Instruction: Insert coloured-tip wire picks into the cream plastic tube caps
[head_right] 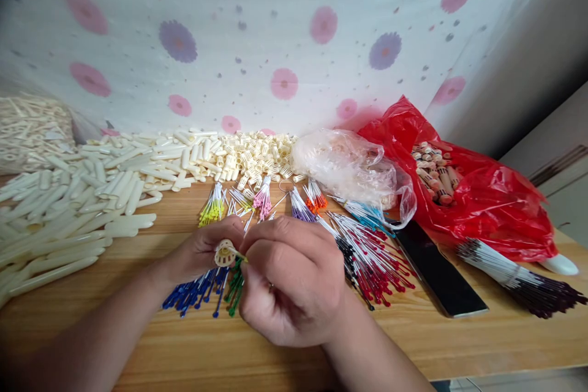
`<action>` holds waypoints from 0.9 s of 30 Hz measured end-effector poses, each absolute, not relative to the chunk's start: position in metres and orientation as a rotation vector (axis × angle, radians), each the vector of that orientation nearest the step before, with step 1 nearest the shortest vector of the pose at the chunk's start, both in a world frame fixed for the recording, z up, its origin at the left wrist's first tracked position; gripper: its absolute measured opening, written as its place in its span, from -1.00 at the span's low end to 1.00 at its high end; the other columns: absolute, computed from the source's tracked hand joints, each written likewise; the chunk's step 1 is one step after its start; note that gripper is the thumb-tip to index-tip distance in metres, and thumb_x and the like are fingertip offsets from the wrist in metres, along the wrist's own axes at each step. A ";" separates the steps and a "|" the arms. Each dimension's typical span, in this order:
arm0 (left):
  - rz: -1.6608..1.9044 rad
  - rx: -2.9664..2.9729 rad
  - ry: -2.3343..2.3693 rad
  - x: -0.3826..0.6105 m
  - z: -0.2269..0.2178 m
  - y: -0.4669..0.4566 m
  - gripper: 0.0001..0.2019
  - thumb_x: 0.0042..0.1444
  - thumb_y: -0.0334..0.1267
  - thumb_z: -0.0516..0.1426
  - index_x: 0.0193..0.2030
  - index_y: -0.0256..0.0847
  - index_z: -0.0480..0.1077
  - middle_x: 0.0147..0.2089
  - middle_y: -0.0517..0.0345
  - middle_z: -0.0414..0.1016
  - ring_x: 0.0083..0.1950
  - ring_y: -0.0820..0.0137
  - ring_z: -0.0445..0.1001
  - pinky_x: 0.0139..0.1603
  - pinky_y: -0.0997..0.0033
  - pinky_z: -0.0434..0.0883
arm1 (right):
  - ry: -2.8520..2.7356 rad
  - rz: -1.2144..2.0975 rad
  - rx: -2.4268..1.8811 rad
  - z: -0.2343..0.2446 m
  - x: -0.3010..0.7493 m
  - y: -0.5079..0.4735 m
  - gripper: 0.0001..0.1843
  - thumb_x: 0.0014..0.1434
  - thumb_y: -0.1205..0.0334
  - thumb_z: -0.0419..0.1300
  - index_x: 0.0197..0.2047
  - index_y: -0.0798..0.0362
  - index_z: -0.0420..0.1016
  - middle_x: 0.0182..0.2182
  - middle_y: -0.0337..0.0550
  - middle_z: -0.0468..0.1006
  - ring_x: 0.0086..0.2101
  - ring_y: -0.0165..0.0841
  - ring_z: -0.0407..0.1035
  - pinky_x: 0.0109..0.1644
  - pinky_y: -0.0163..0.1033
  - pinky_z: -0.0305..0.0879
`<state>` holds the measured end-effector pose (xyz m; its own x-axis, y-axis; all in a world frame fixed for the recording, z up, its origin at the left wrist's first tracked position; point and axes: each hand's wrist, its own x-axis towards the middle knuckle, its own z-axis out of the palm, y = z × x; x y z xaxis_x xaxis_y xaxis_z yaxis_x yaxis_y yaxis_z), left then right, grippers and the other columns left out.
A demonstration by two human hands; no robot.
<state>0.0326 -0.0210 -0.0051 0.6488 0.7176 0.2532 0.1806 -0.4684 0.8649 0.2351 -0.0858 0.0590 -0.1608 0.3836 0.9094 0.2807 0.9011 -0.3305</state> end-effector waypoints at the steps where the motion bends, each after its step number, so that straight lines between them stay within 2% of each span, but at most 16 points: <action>1: 0.775 1.989 0.696 0.032 -0.005 -0.021 -0.57 0.04 0.16 0.11 -0.42 -0.24 0.43 -0.40 0.18 0.29 -0.30 0.39 0.25 -0.24 0.39 0.21 | -1.744 0.101 -0.502 0.059 0.235 -0.086 -0.82 0.00 0.53 0.08 -0.39 0.07 0.38 -0.50 -0.15 0.46 -0.48 -0.41 0.42 -0.46 -0.32 0.39; 7: 0.746 1.987 0.697 0.032 -0.004 -0.022 -0.67 0.08 0.02 0.16 -0.45 -0.23 0.39 -0.39 0.20 0.30 -0.29 0.41 0.28 -0.21 0.40 0.22 | -1.766 0.094 -0.517 0.060 0.235 -0.087 -0.82 0.00 0.53 0.08 -0.40 0.06 0.37 -0.51 -0.17 0.46 -0.48 -0.42 0.41 -0.48 -0.33 0.38; 14: 0.773 2.011 0.726 0.032 -0.005 -0.021 -0.58 0.06 0.15 0.11 -0.41 -0.23 0.43 -0.39 0.17 0.30 -0.29 0.39 0.27 -0.23 0.38 0.22 | -1.817 0.103 -0.560 0.062 0.234 -0.087 -0.83 0.00 0.55 0.08 -0.44 0.10 0.36 -0.50 -0.11 0.49 -0.47 -0.43 0.42 -0.45 -0.33 0.39; 27: 0.773 1.978 0.727 0.031 -0.006 -0.020 -0.65 0.05 0.06 0.17 -0.43 -0.24 0.42 -0.38 0.18 0.29 -0.29 0.40 0.26 -0.24 0.39 0.21 | -1.835 0.059 -0.576 0.061 0.236 -0.088 -0.84 0.00 0.54 0.07 -0.45 0.10 0.36 -0.50 -0.12 0.49 -0.49 -0.43 0.39 -0.47 -0.33 0.36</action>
